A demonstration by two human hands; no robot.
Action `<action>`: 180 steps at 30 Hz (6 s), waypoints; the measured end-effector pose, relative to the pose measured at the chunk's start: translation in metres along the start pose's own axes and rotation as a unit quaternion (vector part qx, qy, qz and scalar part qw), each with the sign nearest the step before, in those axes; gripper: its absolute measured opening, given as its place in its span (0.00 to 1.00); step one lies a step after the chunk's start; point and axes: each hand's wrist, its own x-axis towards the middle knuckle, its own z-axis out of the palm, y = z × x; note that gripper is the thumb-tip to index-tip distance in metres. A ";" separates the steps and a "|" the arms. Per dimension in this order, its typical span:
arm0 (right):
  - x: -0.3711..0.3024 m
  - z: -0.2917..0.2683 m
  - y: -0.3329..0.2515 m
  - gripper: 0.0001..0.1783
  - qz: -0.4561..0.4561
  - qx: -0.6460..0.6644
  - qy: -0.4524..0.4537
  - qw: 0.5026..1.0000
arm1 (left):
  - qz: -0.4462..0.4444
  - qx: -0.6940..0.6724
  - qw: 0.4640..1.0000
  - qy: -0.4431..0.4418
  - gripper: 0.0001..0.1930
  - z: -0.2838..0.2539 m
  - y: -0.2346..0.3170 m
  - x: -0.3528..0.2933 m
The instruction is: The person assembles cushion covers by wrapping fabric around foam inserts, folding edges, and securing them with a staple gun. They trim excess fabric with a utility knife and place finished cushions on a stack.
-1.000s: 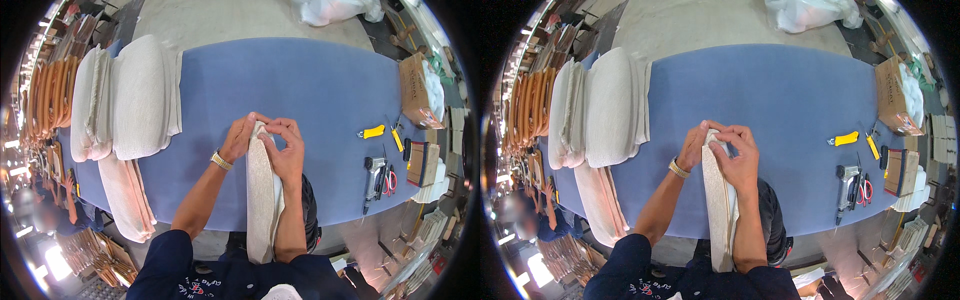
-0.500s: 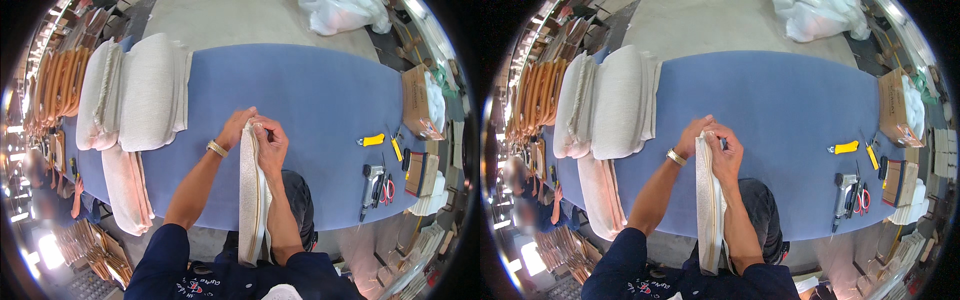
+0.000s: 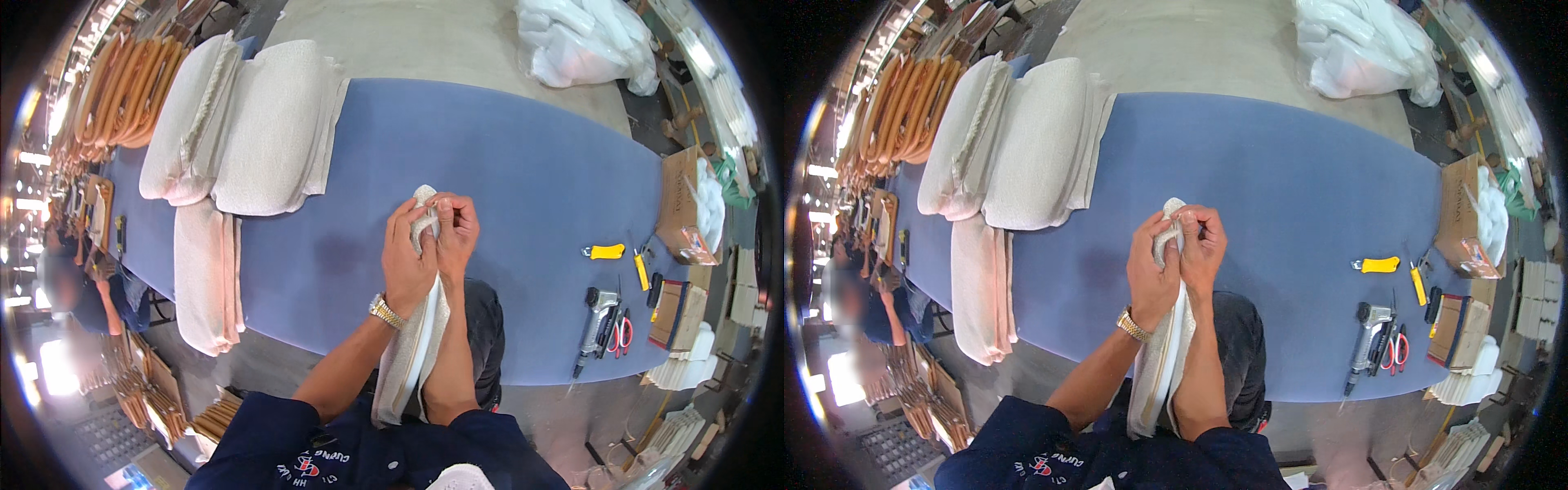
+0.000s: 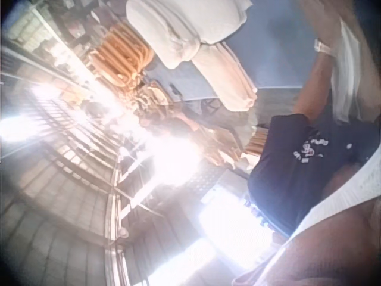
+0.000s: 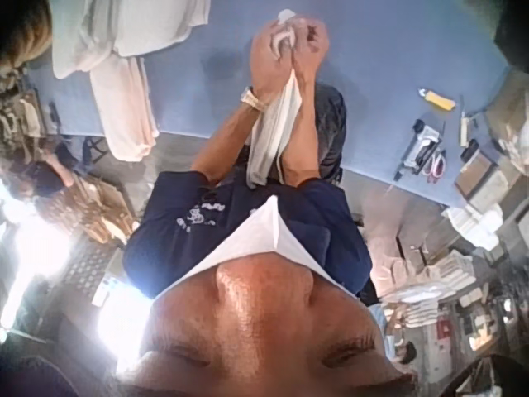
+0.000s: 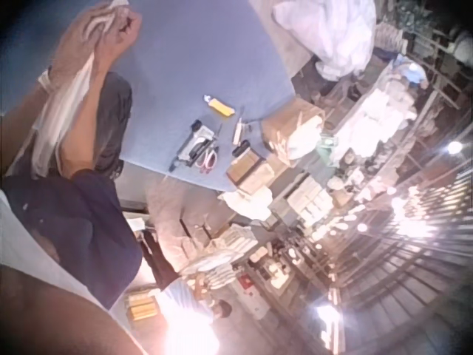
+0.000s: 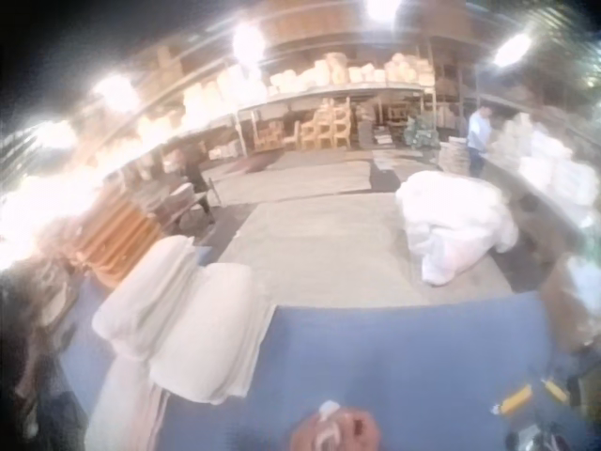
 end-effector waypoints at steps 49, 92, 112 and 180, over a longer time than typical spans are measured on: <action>-0.030 -0.038 -0.058 0.05 -0.069 -0.249 -0.016 0.966 | -0.103 -0.199 0.945 -0.237 0.18 0.011 -0.037 0.059; 0.069 -0.058 -0.189 0.43 0.166 -0.509 -0.400 0.744 | -0.003 -0.249 0.911 -0.329 0.46 0.026 -0.041 0.045; 0.098 -0.031 -0.187 0.44 0.199 -0.588 -0.488 0.614 | -0.005 -0.240 0.864 -0.442 0.29 0.073 -0.068 0.114; 0.003 0.065 -0.232 0.30 -0.128 -0.312 -0.067 0.939 | 0.126 -0.157 0.969 -0.144 0.39 -0.133 0.136 -0.023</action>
